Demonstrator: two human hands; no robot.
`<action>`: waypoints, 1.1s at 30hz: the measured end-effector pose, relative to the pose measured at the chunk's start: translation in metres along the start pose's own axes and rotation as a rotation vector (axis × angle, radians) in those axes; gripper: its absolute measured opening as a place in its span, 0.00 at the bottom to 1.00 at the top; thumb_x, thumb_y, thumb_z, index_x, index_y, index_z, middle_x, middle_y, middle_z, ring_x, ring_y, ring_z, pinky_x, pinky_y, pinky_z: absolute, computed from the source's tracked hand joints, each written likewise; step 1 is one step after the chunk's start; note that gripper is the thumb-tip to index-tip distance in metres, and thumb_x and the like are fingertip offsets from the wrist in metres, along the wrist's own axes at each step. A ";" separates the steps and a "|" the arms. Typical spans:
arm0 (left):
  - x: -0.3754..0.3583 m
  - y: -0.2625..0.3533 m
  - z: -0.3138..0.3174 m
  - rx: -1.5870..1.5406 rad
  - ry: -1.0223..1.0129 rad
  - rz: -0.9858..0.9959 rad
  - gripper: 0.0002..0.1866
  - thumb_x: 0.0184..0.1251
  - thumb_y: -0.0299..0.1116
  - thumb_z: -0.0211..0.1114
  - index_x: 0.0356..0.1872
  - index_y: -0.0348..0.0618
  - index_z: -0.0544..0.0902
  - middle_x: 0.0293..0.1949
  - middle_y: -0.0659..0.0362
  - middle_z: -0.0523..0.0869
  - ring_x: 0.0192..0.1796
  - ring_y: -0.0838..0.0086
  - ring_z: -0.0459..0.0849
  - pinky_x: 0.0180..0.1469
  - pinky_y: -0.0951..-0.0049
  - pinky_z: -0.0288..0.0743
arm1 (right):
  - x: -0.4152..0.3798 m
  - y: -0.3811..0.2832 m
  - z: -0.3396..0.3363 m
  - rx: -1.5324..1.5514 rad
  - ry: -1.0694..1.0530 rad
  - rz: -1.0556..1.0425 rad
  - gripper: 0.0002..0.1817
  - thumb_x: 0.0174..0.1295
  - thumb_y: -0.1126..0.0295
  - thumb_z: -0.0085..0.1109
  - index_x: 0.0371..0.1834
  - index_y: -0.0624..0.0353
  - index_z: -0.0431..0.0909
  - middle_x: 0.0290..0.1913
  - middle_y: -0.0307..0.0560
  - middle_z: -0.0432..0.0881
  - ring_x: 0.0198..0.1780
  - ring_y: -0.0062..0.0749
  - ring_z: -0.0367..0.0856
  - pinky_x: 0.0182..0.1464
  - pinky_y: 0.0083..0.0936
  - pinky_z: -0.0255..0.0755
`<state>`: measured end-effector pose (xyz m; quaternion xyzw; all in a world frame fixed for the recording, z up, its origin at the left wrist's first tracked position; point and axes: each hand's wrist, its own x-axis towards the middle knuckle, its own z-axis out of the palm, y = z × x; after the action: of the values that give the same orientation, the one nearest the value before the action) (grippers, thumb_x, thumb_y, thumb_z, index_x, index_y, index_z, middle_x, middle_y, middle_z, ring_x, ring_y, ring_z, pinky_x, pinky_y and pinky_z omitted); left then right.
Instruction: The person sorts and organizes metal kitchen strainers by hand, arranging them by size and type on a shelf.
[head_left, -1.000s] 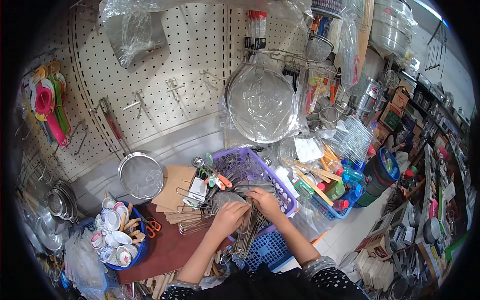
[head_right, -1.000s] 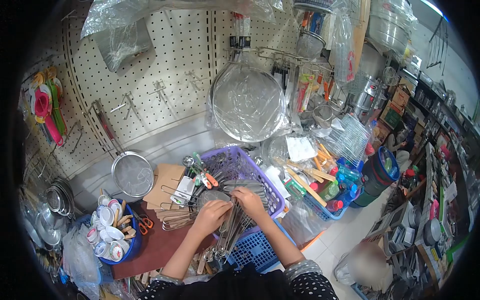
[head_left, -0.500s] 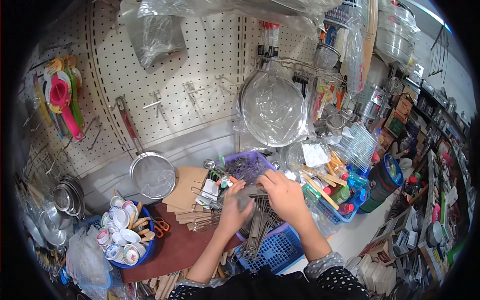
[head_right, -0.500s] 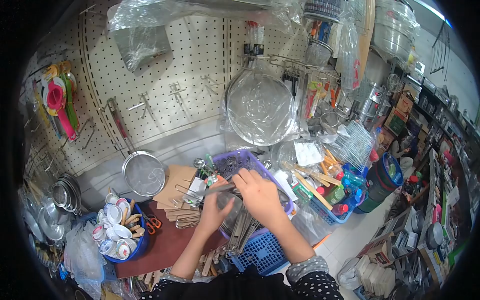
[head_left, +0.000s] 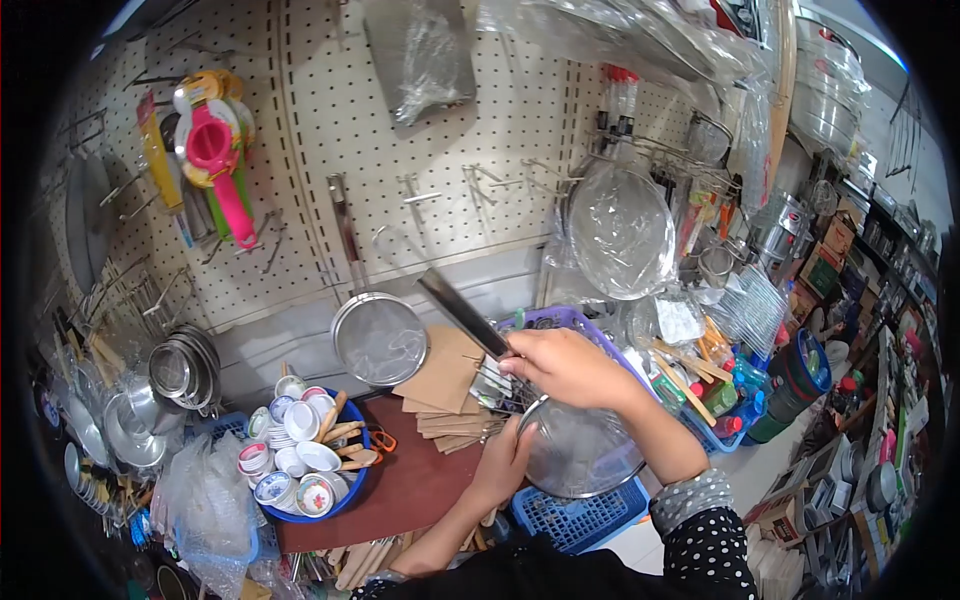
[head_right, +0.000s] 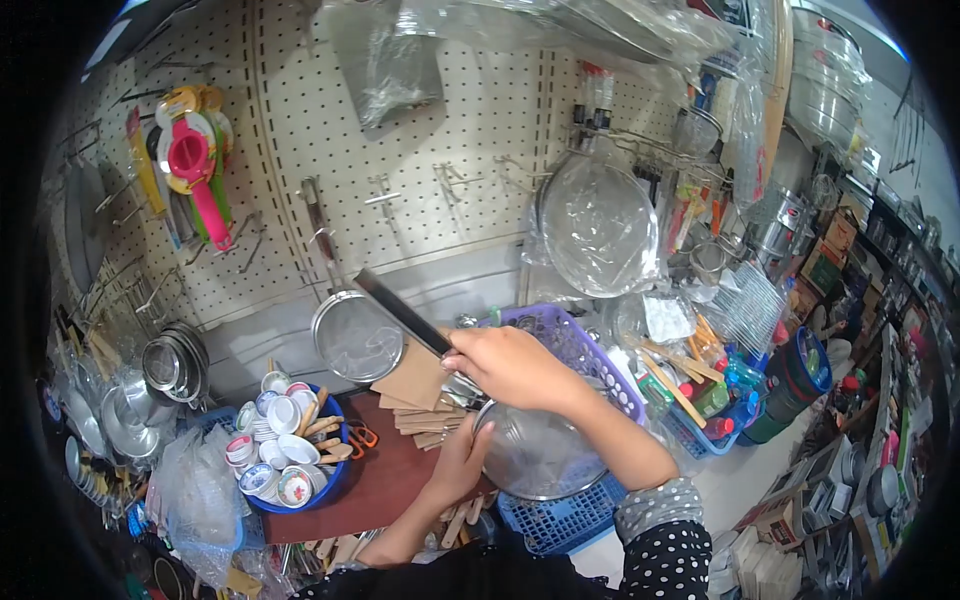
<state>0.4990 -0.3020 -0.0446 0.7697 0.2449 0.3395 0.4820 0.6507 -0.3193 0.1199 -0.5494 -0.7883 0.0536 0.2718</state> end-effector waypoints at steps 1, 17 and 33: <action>-0.010 0.006 -0.007 -0.010 0.120 0.060 0.13 0.80 0.37 0.55 0.41 0.35 0.73 0.19 0.44 0.73 0.21 0.53 0.75 0.27 0.58 0.66 | 0.005 0.000 0.007 0.092 0.011 0.009 0.13 0.72 0.64 0.58 0.37 0.65 0.73 0.33 0.58 0.79 0.36 0.53 0.80 0.40 0.41 0.72; -0.090 -0.017 -0.199 0.122 0.347 -0.203 0.16 0.77 0.40 0.62 0.38 0.34 0.82 0.18 0.53 0.78 0.22 0.77 0.71 0.27 0.70 0.67 | -0.011 -0.055 0.149 0.526 0.134 0.396 0.19 0.68 0.62 0.65 0.52 0.66 0.80 0.43 0.58 0.86 0.47 0.45 0.87 0.50 0.32 0.77; -0.052 -0.090 -0.186 0.034 0.734 -0.166 0.13 0.78 0.32 0.58 0.37 0.32 0.83 0.25 0.53 0.84 0.28 0.74 0.80 0.34 0.67 0.73 | 0.035 -0.006 0.249 0.686 0.735 0.577 0.16 0.70 0.67 0.63 0.27 0.60 0.68 0.22 0.31 0.68 0.28 0.14 0.64 0.28 0.21 0.60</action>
<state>0.3197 -0.1937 -0.0848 0.5823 0.4682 0.5484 0.3754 0.5153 -0.2366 -0.0760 -0.6051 -0.3982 0.1836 0.6645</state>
